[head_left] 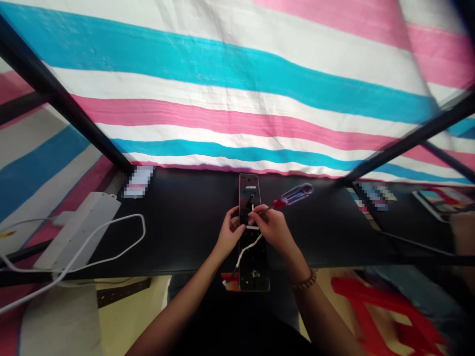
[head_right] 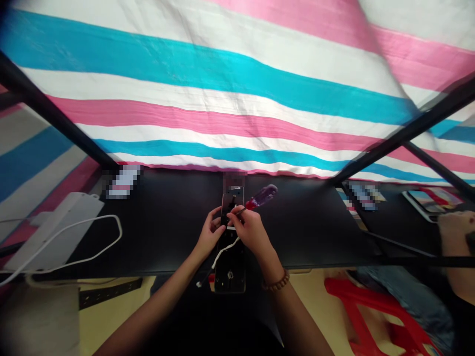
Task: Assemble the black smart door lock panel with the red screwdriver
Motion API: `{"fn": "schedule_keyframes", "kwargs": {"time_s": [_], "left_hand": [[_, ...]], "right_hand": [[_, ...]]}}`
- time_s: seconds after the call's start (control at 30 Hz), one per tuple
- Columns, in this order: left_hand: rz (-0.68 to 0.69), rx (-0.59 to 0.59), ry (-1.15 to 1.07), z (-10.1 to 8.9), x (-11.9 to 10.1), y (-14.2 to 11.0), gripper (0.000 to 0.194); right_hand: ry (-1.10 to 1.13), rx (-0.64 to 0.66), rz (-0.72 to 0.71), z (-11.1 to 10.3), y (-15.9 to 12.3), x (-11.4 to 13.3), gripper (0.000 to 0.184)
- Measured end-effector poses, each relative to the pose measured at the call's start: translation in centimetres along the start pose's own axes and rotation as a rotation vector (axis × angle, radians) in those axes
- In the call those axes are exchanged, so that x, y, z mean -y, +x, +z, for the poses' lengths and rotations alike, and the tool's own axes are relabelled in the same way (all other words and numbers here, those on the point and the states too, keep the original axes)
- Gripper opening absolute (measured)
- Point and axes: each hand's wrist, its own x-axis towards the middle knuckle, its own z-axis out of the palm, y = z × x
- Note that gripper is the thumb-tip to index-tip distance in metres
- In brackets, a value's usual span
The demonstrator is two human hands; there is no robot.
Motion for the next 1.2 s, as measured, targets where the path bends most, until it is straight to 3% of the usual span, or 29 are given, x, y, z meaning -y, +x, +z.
{"fn": "schedule_keyframes", "kwargs": {"time_s": [0.33,0.67,0.87,1.0,1.2], "left_hand": [[0.005,-0.009,0.000,0.0,0.2,-0.1,0.070],[-0.006,-0.016,-0.018,0.0,0.1,-0.1,0.070],[-0.087,-0.214,-0.047,1.3,-1.0,0.0,0.048],[-0.157,-0.276,0.029,2.0,-2.2,0.1,0.047],[-0.200,-0.345,0.088,2.5,-2.9,0.4,0.040]], "right_hand": [[-0.106,0.032,-0.096,0.5,1.7,0.6,0.031],[0.151,0.176,0.012,-0.2,1.3,0.5,0.014],[-0.131,0.055,-0.119,0.0,1.4,0.3,0.020],[-0.111,0.041,-0.101,-0.1,1.4,-0.1,0.018],[-0.147,0.102,-0.204,-0.6,1.1,0.2,0.026]]}}
